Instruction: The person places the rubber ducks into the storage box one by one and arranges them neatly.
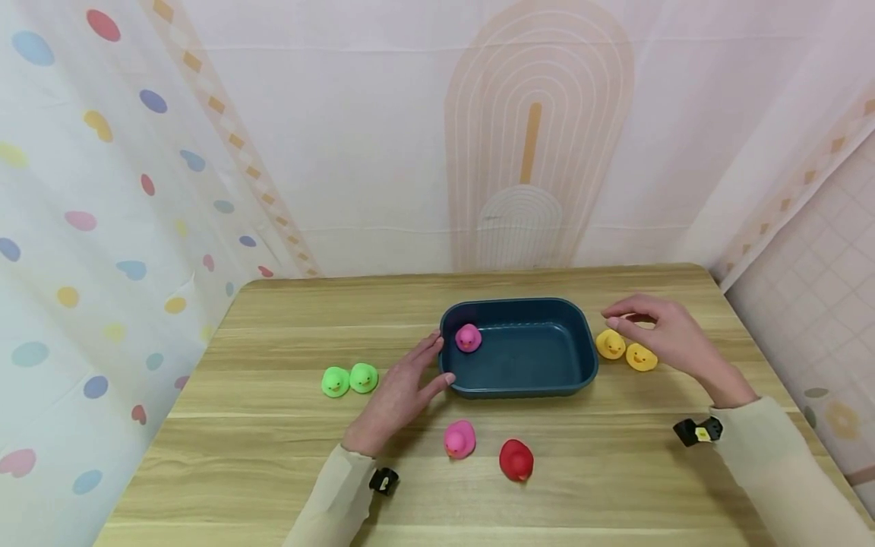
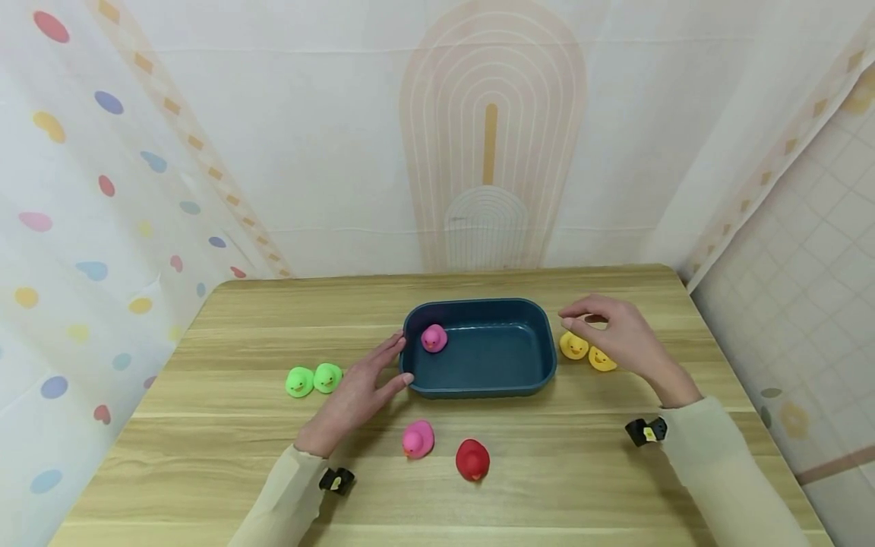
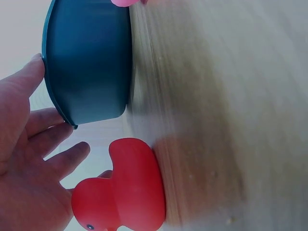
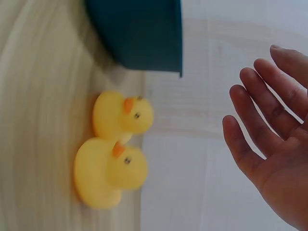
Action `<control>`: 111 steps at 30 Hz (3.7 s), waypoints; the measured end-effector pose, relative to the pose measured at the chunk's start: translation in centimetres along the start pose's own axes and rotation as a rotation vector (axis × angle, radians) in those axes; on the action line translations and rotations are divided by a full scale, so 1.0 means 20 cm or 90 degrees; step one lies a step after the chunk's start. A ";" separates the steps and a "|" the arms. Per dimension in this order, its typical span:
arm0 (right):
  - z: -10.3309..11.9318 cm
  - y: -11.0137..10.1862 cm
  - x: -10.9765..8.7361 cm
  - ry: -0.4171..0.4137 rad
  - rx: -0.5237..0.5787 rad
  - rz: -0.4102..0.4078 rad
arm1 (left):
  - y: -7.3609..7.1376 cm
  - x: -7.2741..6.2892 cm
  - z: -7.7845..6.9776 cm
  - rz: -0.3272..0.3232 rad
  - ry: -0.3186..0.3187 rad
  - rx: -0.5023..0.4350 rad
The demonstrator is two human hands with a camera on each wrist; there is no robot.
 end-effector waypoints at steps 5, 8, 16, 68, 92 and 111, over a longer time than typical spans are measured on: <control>-0.05 -0.01 -0.03 0.015 -0.021 0.021 | 0.00 0.00 0.00 0.001 0.001 0.001; -0.08 -0.01 -0.05 0.023 -0.023 0.036 | 0.00 0.00 0.00 0.001 -0.001 -0.001; -0.15 0.02 -0.08 0.035 -0.023 0.086 | 0.00 0.00 0.00 0.003 -0.004 0.000; -0.28 0.14 -0.04 0.058 -0.007 0.150 | 0.00 0.00 0.00 -0.006 0.000 0.004; -0.12 0.01 -0.04 -0.011 -0.055 0.043 | -0.01 0.00 0.00 -0.002 0.005 -0.005; 0.05 -0.01 -0.03 -0.031 -0.032 -0.029 | -0.01 -0.01 0.00 -0.002 0.001 -0.009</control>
Point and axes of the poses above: each hand's wrist, its own x-axis towards the middle knuckle, its own y-axis out of the palm, z = x × y, the point moved 7 cm from there along x, towards the middle knuckle, and after that the axes turned 9 degrees about -y, right-handed, at the moved point
